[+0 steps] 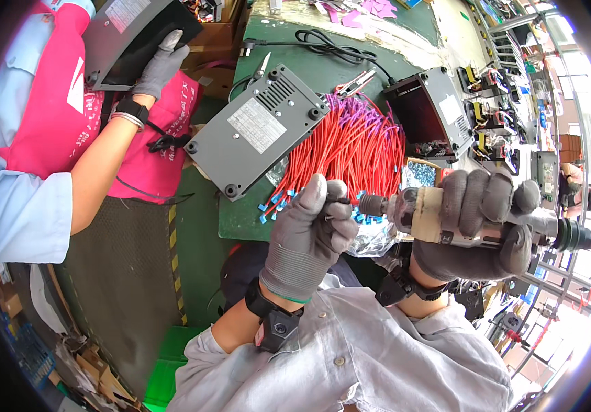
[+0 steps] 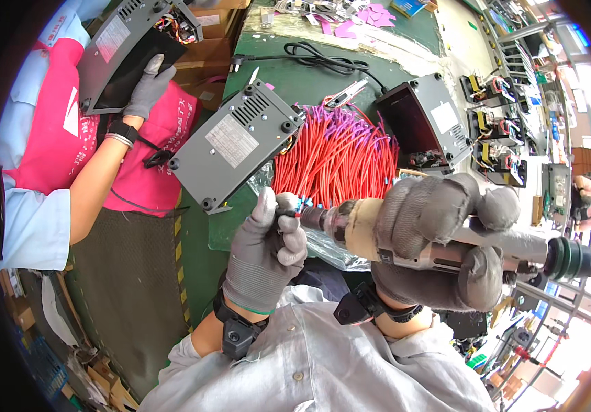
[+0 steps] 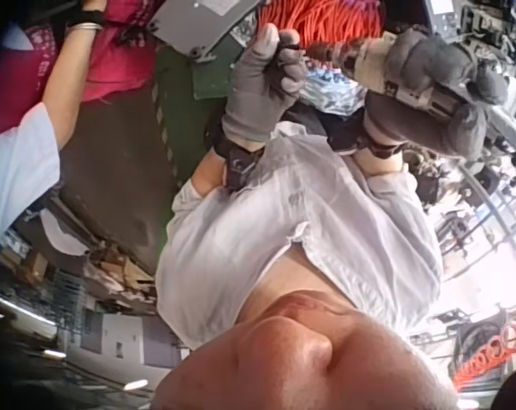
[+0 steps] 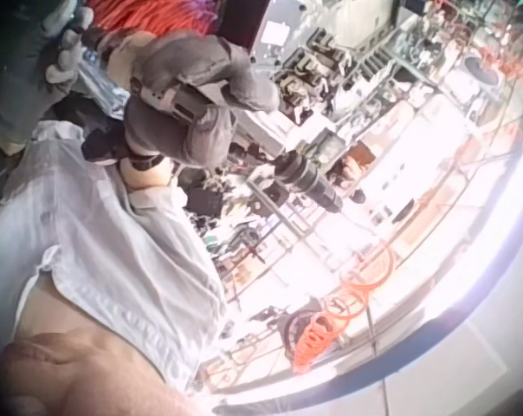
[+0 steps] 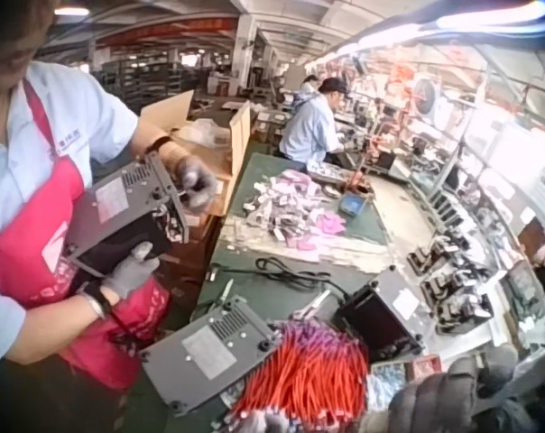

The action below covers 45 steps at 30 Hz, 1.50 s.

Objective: Assembling components and internal wiring for an electronic inverter unit on a factory assembly line.

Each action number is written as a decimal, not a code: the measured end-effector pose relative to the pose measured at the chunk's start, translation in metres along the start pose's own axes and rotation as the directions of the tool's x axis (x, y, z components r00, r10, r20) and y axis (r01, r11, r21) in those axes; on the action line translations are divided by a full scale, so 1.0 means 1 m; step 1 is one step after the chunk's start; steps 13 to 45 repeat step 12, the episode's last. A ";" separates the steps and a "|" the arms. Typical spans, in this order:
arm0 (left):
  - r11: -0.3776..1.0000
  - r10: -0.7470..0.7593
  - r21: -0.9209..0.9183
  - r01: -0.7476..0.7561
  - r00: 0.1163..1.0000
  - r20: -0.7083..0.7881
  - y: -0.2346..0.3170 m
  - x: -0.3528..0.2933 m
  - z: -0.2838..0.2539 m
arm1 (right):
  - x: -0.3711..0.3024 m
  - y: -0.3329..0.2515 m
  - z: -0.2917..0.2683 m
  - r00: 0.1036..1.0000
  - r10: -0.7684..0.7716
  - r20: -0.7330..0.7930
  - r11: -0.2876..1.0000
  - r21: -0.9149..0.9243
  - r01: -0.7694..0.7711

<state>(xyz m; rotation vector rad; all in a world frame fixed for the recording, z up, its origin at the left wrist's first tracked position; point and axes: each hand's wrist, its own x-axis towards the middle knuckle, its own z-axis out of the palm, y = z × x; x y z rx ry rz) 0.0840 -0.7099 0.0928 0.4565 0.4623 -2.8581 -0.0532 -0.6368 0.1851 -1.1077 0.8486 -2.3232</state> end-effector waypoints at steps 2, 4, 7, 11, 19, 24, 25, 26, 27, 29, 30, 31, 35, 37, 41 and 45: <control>0.997 -0.071 0.001 0.071 0.997 0.014 -0.002 0.001 0.003 | -0.001 -0.002 0.003 0.999 -0.021 -0.034 1.000 -0.010 0.020; 0.999 0.035 0.017 -0.035 0.999 -0.036 -0.004 0.000 0.014 | -0.006 -0.001 0.002 0.995 -0.069 -0.067 0.997 -0.042 0.067; 0.994 0.107 0.028 -0.105 0.993 -0.055 -0.009 0.001 0.024 | -0.016 -0.005 0.000 0.983 -0.102 -0.153 0.993 -0.072 0.092; 0.986 0.110 0.127 -0.107 0.994 -0.020 -0.009 0.007 0.023 | -0.016 -0.007 -0.005 0.986 -0.132 -0.105 0.987 -0.104 0.121; 0.983 0.106 0.151 -0.104 0.994 -0.006 -0.008 0.008 0.022 | -0.016 -0.008 -0.006 0.985 -0.137 -0.108 0.986 -0.108 0.125; 0.983 0.106 0.151 -0.104 0.994 -0.006 -0.008 0.008 0.022 | -0.016 -0.008 -0.006 0.985 -0.137 -0.108 0.986 -0.108 0.125; 0.983 0.106 0.151 -0.104 0.994 -0.006 -0.008 0.008 0.022 | -0.016 -0.008 -0.006 0.985 -0.137 -0.108 0.986 -0.108 0.125; 0.983 0.106 0.151 -0.104 0.994 -0.006 -0.008 0.008 0.022 | -0.016 -0.008 -0.006 0.985 -0.137 -0.108 0.986 -0.108 0.125; 0.983 0.106 0.151 -0.104 0.994 -0.006 -0.008 0.008 0.022 | -0.016 -0.008 -0.006 0.985 -0.137 -0.108 0.986 -0.108 0.125; 0.983 0.106 0.151 -0.104 0.994 -0.006 -0.008 0.008 0.022 | -0.016 -0.008 -0.006 0.985 -0.137 -0.108 0.986 -0.108 0.125; 0.983 0.106 0.151 -0.104 0.994 -0.006 -0.008 0.008 0.022 | -0.016 -0.008 -0.006 0.985 -0.137 -0.108 0.986 -0.108 0.125; 0.983 0.106 0.151 -0.104 0.994 -0.006 -0.008 0.008 0.022 | -0.016 -0.008 -0.006 0.985 -0.137 -0.108 0.986 -0.108 0.125; 0.983 0.106 0.151 -0.104 0.994 -0.006 -0.008 0.008 0.022 | -0.016 -0.008 -0.006 0.985 -0.137 -0.108 0.986 -0.108 0.125; 0.983 0.106 0.151 -0.104 0.994 -0.006 -0.008 0.008 0.022 | -0.016 -0.008 -0.006 0.985 -0.137 -0.108 0.986 -0.108 0.125; 0.983 0.106 0.151 -0.104 0.994 -0.006 -0.008 0.008 0.022 | -0.016 -0.008 -0.006 0.985 -0.137 -0.108 0.986 -0.108 0.125; 0.983 0.106 0.151 -0.104 0.994 -0.006 -0.008 0.008 0.022 | -0.016 -0.008 -0.006 0.985 -0.137 -0.108 0.986 -0.108 0.125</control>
